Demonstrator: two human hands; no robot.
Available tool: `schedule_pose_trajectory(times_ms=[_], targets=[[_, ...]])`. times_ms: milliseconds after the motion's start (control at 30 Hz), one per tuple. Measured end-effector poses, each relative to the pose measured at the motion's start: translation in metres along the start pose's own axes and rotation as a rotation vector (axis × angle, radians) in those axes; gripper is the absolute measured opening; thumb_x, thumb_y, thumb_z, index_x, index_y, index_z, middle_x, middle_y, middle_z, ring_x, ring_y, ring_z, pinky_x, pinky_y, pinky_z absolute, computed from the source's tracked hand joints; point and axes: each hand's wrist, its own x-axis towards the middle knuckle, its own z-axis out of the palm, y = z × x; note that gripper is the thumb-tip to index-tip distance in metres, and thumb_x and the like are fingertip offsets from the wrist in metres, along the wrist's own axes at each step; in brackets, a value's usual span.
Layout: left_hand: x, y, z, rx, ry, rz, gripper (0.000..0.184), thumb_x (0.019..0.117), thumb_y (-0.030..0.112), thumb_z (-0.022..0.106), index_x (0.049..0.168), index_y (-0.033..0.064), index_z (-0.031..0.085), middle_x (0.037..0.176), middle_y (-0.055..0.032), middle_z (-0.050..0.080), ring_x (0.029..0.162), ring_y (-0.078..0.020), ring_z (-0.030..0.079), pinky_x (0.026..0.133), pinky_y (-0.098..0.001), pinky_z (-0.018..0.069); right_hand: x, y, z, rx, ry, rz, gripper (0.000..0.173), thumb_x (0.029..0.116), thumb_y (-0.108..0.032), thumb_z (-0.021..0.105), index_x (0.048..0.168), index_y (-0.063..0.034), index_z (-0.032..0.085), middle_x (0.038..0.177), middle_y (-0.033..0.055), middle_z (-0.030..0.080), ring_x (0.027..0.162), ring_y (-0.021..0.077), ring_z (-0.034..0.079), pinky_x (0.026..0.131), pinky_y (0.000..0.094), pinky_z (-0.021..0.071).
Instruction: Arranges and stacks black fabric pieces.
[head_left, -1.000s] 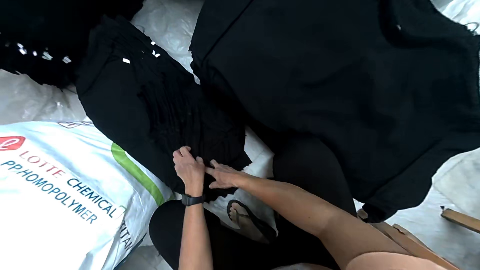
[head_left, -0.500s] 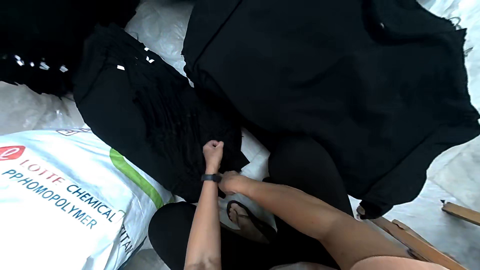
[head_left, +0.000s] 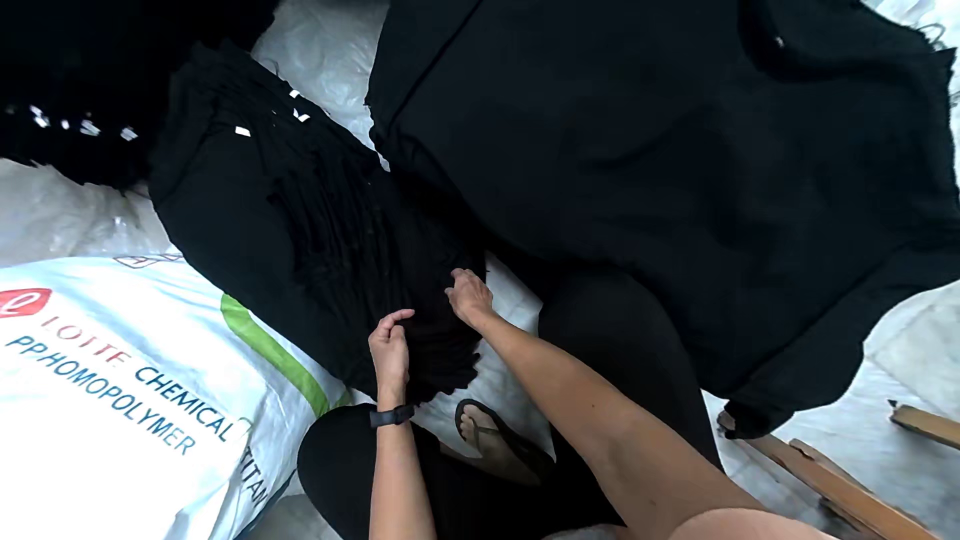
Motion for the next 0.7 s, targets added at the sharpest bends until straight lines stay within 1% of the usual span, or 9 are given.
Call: schedule_pose_trajectory(times_ms=[100, 167, 233, 300, 400, 533, 600, 667, 700], targets=[[0.001, -0.003, -0.004, -0.138, 0.049, -0.034, 0.039, 0.0962, -0.006, 0.032, 0.107, -0.0062, 0.069, 0.106, -0.0072, 0.071, 0.077, -0.0018, 0.058, 0.065, -0.0210, 0.0442, -0.003, -0.001, -0.004, -0.081, -0.034, 0.032, 0.027, 0.1044, -0.019, 0.059, 0.125, -0.0027, 0.066, 0.130, 0.0218, 0.065, 0.125, 0.0391, 0.059, 0.098, 0.0574, 0.0489], [0.002, -0.005, -0.003, -0.143, 0.057, -0.007, 0.031, 0.0968, -0.003, 0.039, 0.104, -0.0062, 0.069, 0.102, -0.0056, 0.071, 0.075, 0.0008, 0.056, 0.063, -0.0178, 0.0419, -0.016, -0.006, -0.012, -0.146, -0.034, 0.047, 0.022, 0.1035, -0.015, 0.058, 0.117, 0.0004, 0.066, 0.121, 0.0233, 0.067, 0.118, 0.0394, 0.063, 0.093, 0.0569, 0.0498], [0.001, 0.000, -0.006, -0.017, 0.003, 0.019, 0.022, 0.0990, -0.002, 0.052, 0.111, -0.0075, 0.070, 0.111, -0.0140, 0.069, 0.094, -0.0088, 0.062, 0.083, -0.0245, 0.0499, -0.032, -0.014, -0.024, -0.255, -0.071, 0.027, 0.021, 0.1001, -0.012, 0.061, 0.115, 0.0021, 0.066, 0.120, 0.0235, 0.067, 0.117, 0.0397, 0.064, 0.091, 0.0570, 0.0500], [0.002, 0.005, -0.007, 0.111, -0.084, 0.018, 0.028, 0.0980, -0.002, 0.055, 0.124, -0.0047, 0.066, 0.125, -0.0211, 0.065, 0.109, -0.0211, 0.064, 0.095, -0.0356, 0.0504, -0.047, -0.023, -0.033, -0.300, -0.215, -0.059, 0.022, 0.0974, -0.010, 0.062, 0.115, 0.0042, 0.065, 0.121, 0.0255, 0.065, 0.118, 0.0417, 0.062, 0.092, 0.0594, 0.0487], [0.007, 0.027, -0.015, 0.399, -0.199, -0.014, 0.042, 0.0991, 0.001, 0.054, 0.141, 0.0016, 0.052, 0.125, -0.0256, 0.063, 0.101, -0.0304, 0.065, 0.089, -0.0457, 0.0521, -0.054, -0.022, -0.012, -0.276, -0.486, -0.395, 0.031, 0.0967, -0.003, 0.061, 0.127, 0.0056, 0.063, 0.128, 0.0297, 0.062, 0.123, 0.0459, 0.057, 0.102, 0.0633, 0.0436], [0.010, 0.064, -0.008, 0.671, -0.024, 0.229, 0.028, 0.0983, 0.005, 0.059, 0.123, -0.0051, 0.066, 0.133, -0.0310, 0.056, 0.122, -0.0466, 0.057, 0.102, -0.0587, 0.0463, -0.057, -0.007, 0.044, -0.299, -0.623, -0.612, 0.046, 0.0975, -0.003, 0.061, 0.143, 0.0012, 0.053, 0.141, 0.0266, 0.056, 0.129, 0.0449, 0.055, 0.106, 0.0633, 0.0426], [0.019, 0.077, 0.012, 0.622, -0.100, 0.275, 0.027, 0.1013, 0.010, 0.059, 0.122, -0.0067, 0.064, 0.123, -0.0274, 0.064, 0.112, -0.0402, 0.065, 0.097, -0.0540, 0.0531, -0.064, -0.008, 0.045, -0.374, -0.693, -0.568, 0.050, 0.0987, -0.008, 0.062, 0.146, 0.0008, 0.049, 0.151, 0.0232, 0.047, 0.134, 0.0438, 0.051, 0.107, 0.0632, 0.0402], [0.033, 0.073, 0.044, 0.542, -0.213, 0.229, 0.030, 0.1044, 0.020, 0.058, 0.118, -0.0058, 0.065, 0.110, -0.0255, 0.069, 0.099, -0.0381, 0.069, 0.089, -0.0553, 0.0558, -0.065, -0.012, 0.031, -0.396, -0.728, -0.438, 0.045, 0.1006, -0.014, 0.061, 0.142, 0.0006, 0.054, 0.144, 0.0249, 0.054, 0.131, 0.0436, 0.053, 0.105, 0.0657, 0.0413], [0.041, 0.067, 0.061, 0.532, -0.243, 0.191, 0.035, 0.1055, 0.026, 0.057, 0.117, -0.0064, 0.064, 0.110, -0.0273, 0.068, 0.101, -0.0411, 0.068, 0.089, -0.0580, 0.0542, -0.062, -0.014, 0.023, -0.400, -0.730, -0.352, 0.040, 0.1009, -0.017, 0.061, 0.135, 0.0032, 0.059, 0.137, 0.0272, 0.059, 0.126, 0.0437, 0.056, 0.101, 0.0662, 0.0429]])
